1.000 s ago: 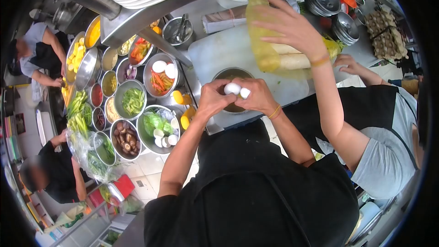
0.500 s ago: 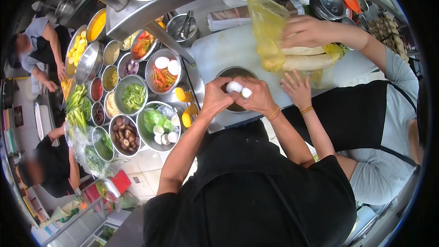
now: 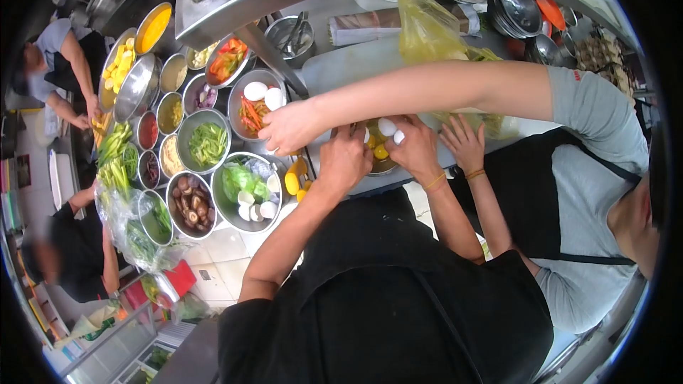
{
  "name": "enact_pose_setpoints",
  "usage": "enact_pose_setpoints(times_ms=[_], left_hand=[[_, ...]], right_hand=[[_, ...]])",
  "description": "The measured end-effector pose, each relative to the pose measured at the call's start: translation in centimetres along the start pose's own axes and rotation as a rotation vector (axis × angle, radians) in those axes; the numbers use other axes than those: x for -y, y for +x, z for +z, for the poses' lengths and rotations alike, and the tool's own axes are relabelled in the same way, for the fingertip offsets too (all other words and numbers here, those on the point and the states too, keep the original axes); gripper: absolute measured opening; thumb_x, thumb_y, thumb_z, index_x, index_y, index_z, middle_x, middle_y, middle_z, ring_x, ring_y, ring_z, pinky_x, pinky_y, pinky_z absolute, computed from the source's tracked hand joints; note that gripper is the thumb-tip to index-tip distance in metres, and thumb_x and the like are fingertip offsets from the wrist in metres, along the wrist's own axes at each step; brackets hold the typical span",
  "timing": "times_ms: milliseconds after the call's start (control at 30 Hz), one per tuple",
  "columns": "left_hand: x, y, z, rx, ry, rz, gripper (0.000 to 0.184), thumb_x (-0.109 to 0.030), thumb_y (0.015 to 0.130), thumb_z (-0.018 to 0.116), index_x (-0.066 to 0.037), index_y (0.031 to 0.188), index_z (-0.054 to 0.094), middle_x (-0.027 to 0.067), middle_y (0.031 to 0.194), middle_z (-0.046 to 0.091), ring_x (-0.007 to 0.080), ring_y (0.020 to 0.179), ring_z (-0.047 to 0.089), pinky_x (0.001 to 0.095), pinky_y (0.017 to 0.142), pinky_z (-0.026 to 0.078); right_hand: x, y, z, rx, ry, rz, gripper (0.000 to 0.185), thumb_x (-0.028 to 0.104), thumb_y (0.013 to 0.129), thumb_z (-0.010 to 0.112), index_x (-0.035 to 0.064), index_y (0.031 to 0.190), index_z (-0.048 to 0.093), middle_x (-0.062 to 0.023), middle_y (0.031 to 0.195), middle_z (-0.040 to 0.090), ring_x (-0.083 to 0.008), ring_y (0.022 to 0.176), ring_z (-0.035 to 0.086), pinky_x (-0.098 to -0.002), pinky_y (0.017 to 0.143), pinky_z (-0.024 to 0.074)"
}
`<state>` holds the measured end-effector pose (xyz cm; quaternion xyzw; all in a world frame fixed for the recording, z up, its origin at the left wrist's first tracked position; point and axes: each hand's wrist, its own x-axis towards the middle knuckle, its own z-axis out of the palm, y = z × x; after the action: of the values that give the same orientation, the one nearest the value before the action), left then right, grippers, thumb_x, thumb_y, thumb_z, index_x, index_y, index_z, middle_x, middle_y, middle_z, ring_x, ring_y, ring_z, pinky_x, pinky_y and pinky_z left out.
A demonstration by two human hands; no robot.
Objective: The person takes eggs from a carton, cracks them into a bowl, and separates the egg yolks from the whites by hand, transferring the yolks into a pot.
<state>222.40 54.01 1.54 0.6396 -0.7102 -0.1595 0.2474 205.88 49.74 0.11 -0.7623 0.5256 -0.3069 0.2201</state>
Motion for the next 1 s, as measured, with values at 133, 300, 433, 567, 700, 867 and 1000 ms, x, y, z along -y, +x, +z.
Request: enact_pose_setpoints(times_ms=[133,300,433,567,700,867,1000], left_hand=[[-0.5,-0.5,-0.4,0.018,-0.097,-0.082,0.052,-0.008,0.073,0.066,0.001,0.122,0.055,0.0247,0.114,0.057,0.0415,0.092,0.062,0.0453,0.078,0.053],[-0.8,-2.1,-2.3,-0.009,-0.449,-0.233,0.039,-0.007,0.076,0.069,0.003,0.113,0.062,0.0218,0.102,0.064,0.0306,0.082,0.067,0.0364,0.070,0.056],[-1.3,-5.0,-6.3,-0.128,-0.669,-0.316,0.035,-0.003,0.075,0.071,0.002,0.109,0.063,0.0120,0.096,0.066,0.0152,0.077,0.065,0.0267,0.067,0.056],[1.3,-9.7,-8.9,-0.264,-0.779,-0.492,0.036,0.001,0.078,0.069,0.001,0.113,0.061,0.0059,0.095,0.065,0.0081,0.078,0.061,0.0220,0.070,0.052],[4.6,-13.1,-11.0,-0.605,-0.690,-0.618,0.034,-0.002,0.076,0.070,0.002,0.108,0.063,0.0058,0.089,0.064,0.0090,0.074,0.058,0.0223,0.062,0.048],[8.4,-15.9,-12.7,-0.592,-0.352,-0.723,0.039,-0.004,0.069,0.067,0.002,0.107,0.065,0.0104,0.093,0.065,0.0162,0.078,0.060,0.0281,0.069,0.050],[9.3,-16.1,-13.6,-0.545,-0.020,-0.487,0.041,-0.002,0.070,0.068,0.000,0.111,0.065,0.0096,0.101,0.065,0.0131,0.082,0.059,0.0249,0.073,0.048]], right_hand=[[-0.1,0.1,0.3,0.023,0.209,0.154,0.035,0.009,0.064,0.069,0.0053,0.098,0.065,-0.0116,0.094,0.067,-0.0278,0.083,0.066,-0.0373,0.073,0.0528],[-0.6,-0.5,0.9,0.280,0.578,0.400,0.037,0.014,0.065,0.080,0.0004,0.095,0.063,-0.0053,0.086,0.066,-0.0127,0.074,0.062,-0.0272,0.063,0.0499],[2.6,0.6,-0.9,0.548,0.785,0.505,0.033,0.017,0.070,0.082,0.0021,0.091,0.062,-0.0004,0.079,0.061,-0.0092,0.071,0.057,-0.0228,0.058,0.0465],[3.4,0.7,0.4,0.811,0.791,0.266,0.031,0.017,0.074,0.081,0.0020,0.094,0.062,0.0013,0.078,0.060,-0.0064,0.070,0.055,-0.0214,0.064,0.0453],[9.3,1.6,1.8,1.010,0.892,0.028,0.033,0.020,0.077,0.080,0.0016,0.096,0.061,0.0014,0.079,0.062,-0.0057,0.072,0.058,-0.0218,0.067,0.0458],[14.5,1.8,7.9,0.948,0.569,-0.240,0.056,0.042,0.070,0.080,0.0026,0.105,0.061,-0.0132,0.082,0.066,-0.0256,0.076,0.066,-0.0353,0.070,0.0493],[17.1,2.9,10.3,0.916,0.392,-0.303,0.074,0.053,0.068,0.078,0.0030,0.118,0.058,-0.0171,0.087,0.067,-0.0337,0.084,0.066,-0.0400,0.075,0.0498]])
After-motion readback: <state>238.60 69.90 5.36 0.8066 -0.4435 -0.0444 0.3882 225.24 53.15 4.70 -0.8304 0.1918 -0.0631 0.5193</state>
